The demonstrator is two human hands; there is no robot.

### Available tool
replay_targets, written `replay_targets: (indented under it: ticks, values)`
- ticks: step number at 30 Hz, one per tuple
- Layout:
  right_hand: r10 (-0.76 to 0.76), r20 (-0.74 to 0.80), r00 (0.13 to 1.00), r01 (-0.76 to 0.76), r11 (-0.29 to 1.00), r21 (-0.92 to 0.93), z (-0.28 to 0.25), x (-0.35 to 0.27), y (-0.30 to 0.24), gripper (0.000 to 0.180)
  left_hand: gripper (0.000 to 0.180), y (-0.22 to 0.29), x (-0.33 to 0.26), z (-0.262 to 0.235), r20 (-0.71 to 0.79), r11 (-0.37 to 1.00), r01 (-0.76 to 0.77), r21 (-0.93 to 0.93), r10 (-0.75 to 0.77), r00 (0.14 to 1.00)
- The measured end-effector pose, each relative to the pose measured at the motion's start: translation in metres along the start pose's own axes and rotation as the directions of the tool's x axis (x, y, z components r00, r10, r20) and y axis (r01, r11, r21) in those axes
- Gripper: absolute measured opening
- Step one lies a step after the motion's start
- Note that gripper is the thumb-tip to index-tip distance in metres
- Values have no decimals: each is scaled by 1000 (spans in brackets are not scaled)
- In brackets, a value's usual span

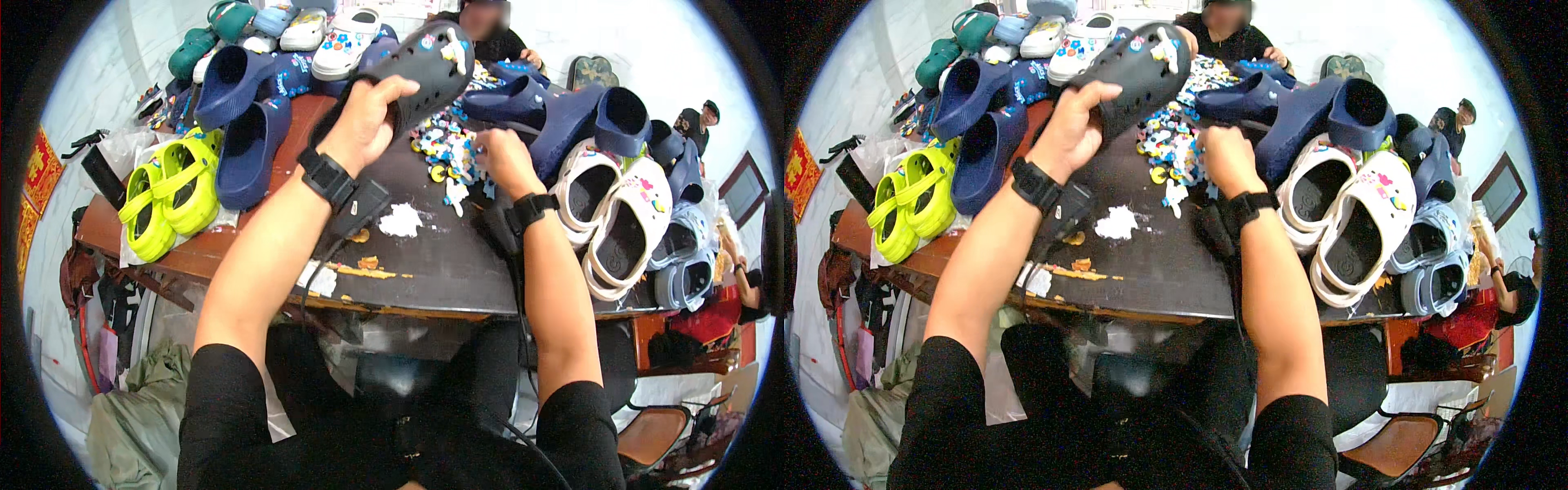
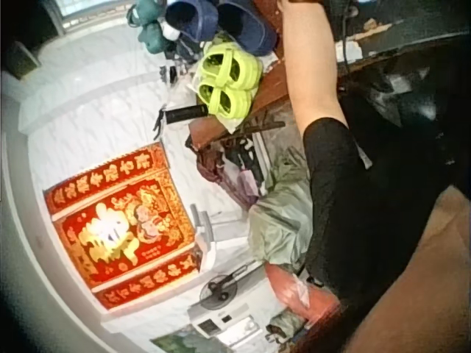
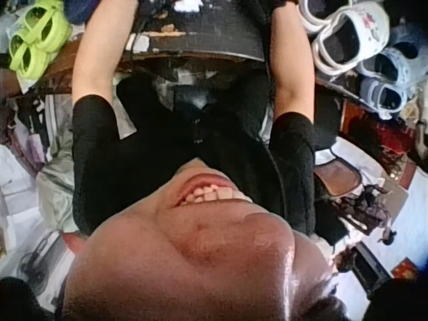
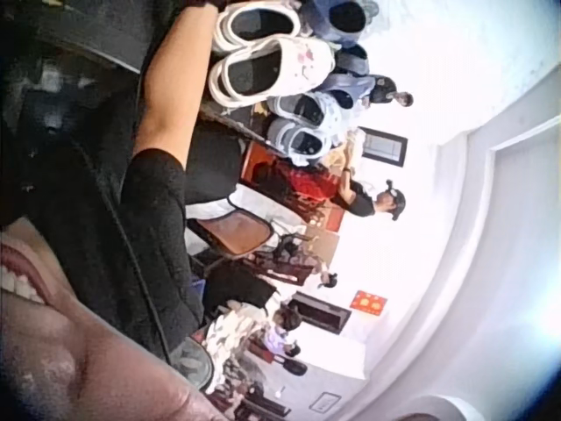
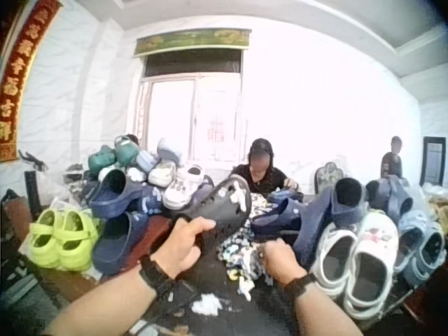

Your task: Decorating clogs by inserting plastic charms into the holes.

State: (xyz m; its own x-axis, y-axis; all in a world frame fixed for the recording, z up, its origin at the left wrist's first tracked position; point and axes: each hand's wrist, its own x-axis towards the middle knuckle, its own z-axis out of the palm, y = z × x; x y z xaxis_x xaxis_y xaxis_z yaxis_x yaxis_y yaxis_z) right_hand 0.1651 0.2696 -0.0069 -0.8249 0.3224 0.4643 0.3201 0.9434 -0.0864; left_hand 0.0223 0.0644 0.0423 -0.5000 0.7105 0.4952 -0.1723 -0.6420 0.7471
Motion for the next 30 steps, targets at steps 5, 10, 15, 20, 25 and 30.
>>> replay_targets:
  ticks: [5,10,15,20,25,30]
  values:
    - [-83,12,997,83,996,-32,-12,-6,-15,26,40,1,-14,-10,23,997,49,-61,-47,999]
    - [-95,50,994,91,993,69,-14,-2,-17,26,40,9,-21,-16,-2,994,57,-90,-57,998]
    - [10,-51,999,-4,993,119,-13,2,-16,15,33,7,-20,-13,-75,995,-3,-97,-4,997]
    - [212,-254,944,50,669,742,-23,8,-41,10,30,10,-20,-13,-107,993,-47,-111,36,994]
    - [130,-227,965,200,195,960,-34,0,-70,13,33,10,-20,-8,-113,983,-47,-178,27,993]
    - [113,-282,953,266,141,954,-35,-3,-85,13,33,9,-27,4,-9,958,14,-286,-17,1000]
